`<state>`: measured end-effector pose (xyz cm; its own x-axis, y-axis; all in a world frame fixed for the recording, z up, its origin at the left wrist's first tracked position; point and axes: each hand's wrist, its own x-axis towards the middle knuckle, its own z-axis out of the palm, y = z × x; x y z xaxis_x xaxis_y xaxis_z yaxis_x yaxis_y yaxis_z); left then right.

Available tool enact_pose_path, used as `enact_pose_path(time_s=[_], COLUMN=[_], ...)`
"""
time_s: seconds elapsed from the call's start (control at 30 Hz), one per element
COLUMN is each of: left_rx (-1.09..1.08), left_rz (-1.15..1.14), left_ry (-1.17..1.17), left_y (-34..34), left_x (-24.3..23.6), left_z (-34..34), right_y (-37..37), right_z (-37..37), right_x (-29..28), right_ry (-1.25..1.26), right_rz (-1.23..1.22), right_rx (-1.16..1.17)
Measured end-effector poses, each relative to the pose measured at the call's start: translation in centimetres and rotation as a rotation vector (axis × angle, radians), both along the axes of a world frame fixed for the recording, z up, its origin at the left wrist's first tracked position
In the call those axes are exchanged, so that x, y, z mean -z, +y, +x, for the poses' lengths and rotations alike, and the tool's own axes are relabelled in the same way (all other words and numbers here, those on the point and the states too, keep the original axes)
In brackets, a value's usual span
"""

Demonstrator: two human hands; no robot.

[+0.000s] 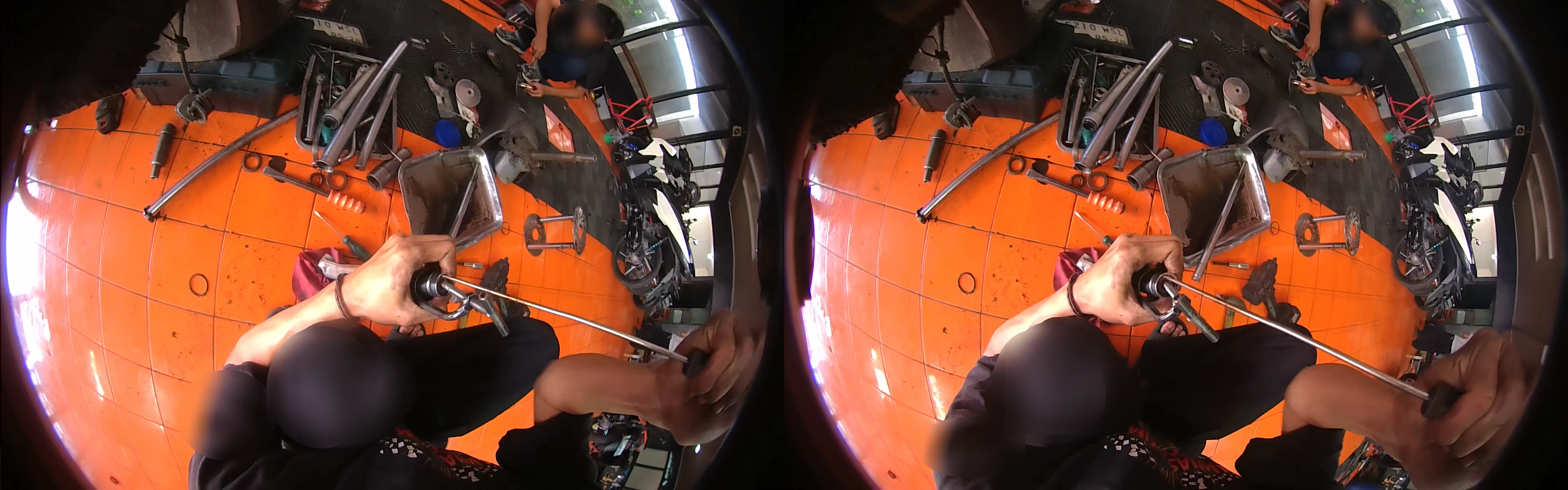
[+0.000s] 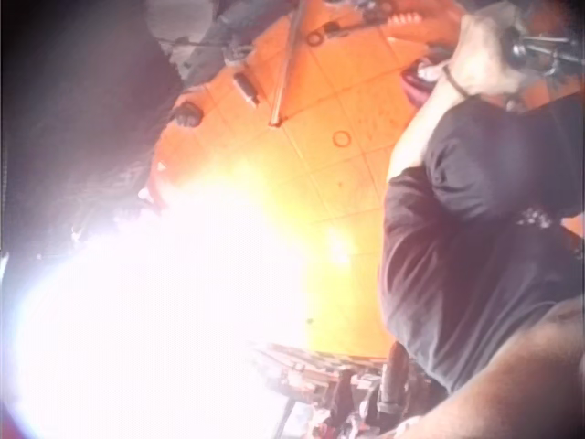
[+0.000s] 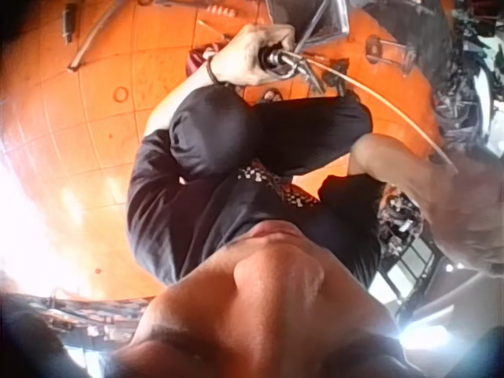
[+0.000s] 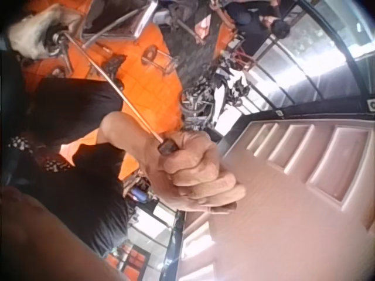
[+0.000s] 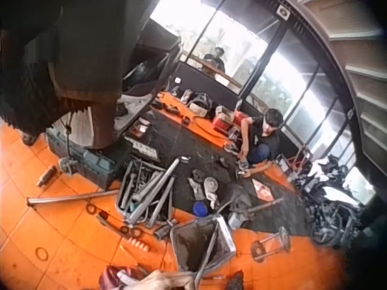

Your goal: The person disassembles a motorcycle fork component using a spring compressor tool, unscrewing the assembly to remove the internal spring and damper rod.

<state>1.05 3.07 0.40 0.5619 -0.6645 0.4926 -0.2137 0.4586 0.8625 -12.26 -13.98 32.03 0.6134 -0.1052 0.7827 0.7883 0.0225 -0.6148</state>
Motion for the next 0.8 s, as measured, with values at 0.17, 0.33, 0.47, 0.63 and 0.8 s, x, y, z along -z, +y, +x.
enact_pose_path(time_s=[0.17,0.33,0.47,0.63,0.8], left_rx=[-0.059,-0.114,-0.045,-0.072,-0.071], left_rz=[-0.017,-0.065,-0.012,-0.028,0.017], left_ry=[0.044,0.022,0.061,0.051,0.049], left_y=[0.0,0.0,0.1,-0.4,-0.6], left_x=[0.3,0.5,0.4,0.7,0.3], left_z=[0.9,2.1,1.8,2.0,1.9], right_y=[0.1,-1.1,-2.3,-3.3,-3.7], right_z=[0.7,0.1,0.4,1.0,1.4], right_x=[2.6,5.3,6.4,7.9,9.2], right_ry=[-0.144,-0.290,-0.348,-0.453,-0.548], right_rz=[0.224,0.319,0.378,0.445,0.442], right_rx=[-0.108,-0.061,-0.039,-0.019,0.011])
